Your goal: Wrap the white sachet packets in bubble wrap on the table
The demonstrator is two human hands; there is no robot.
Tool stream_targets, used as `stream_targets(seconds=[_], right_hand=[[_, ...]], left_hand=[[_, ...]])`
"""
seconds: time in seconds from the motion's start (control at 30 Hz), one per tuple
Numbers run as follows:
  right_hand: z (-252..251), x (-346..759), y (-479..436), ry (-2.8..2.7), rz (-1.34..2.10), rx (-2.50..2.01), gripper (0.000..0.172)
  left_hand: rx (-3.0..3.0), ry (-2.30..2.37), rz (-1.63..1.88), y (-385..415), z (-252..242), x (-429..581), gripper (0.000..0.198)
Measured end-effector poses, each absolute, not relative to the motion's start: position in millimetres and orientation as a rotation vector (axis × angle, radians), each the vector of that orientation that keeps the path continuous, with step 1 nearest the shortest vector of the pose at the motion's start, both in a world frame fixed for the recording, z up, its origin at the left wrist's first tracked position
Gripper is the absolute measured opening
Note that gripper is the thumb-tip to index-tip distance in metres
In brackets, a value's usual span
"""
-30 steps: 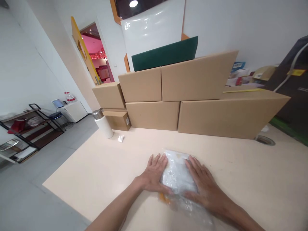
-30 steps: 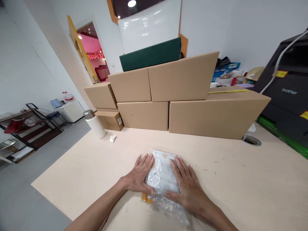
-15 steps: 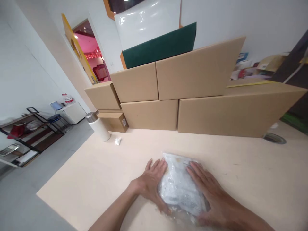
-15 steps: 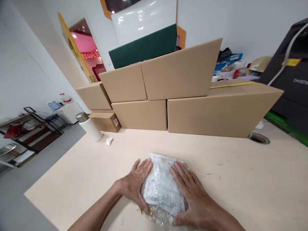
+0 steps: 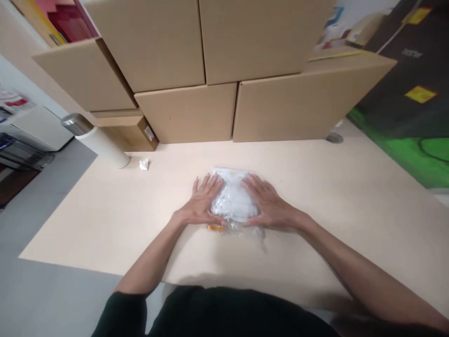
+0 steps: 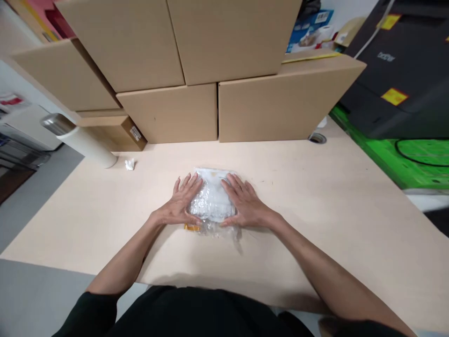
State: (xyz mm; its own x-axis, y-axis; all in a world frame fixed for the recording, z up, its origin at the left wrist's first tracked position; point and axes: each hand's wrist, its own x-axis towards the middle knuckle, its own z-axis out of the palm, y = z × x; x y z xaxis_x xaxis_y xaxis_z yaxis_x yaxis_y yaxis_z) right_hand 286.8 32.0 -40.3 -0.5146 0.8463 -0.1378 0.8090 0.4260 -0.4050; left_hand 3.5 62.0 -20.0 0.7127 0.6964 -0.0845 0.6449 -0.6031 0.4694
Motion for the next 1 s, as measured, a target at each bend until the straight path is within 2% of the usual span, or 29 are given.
stream_targets(seconds=[0.23, 0.53, 0.8, 0.87, 1.0], right_hand=[[-35, 287, 31, -2.588, 0.742, -1.432, 0.13], [-27, 281, 32, -2.589, 0.751, -1.553, 0.127], [-29, 284, 29, -2.518, 0.711, -1.645, 0.126], [-27, 283, 28, -2.506, 0.727, -1.646, 0.127], [-17, 286, 28, -2.46, 0.865, -1.637, 0.123]], left_hand=[[2.573, 1.037, 0.133, 62, -32, 10, 0.125], [2.55, 1.061, 0.133, 61, -30, 12, 0.124], [2.501, 1.08, 0.165, 61, -28, 14, 0.134], [2.499, 1.063, 0.156, 60, -27, 13, 0.125], [2.461, 1.03, 0.226, 57, -29, 10, 0.088]])
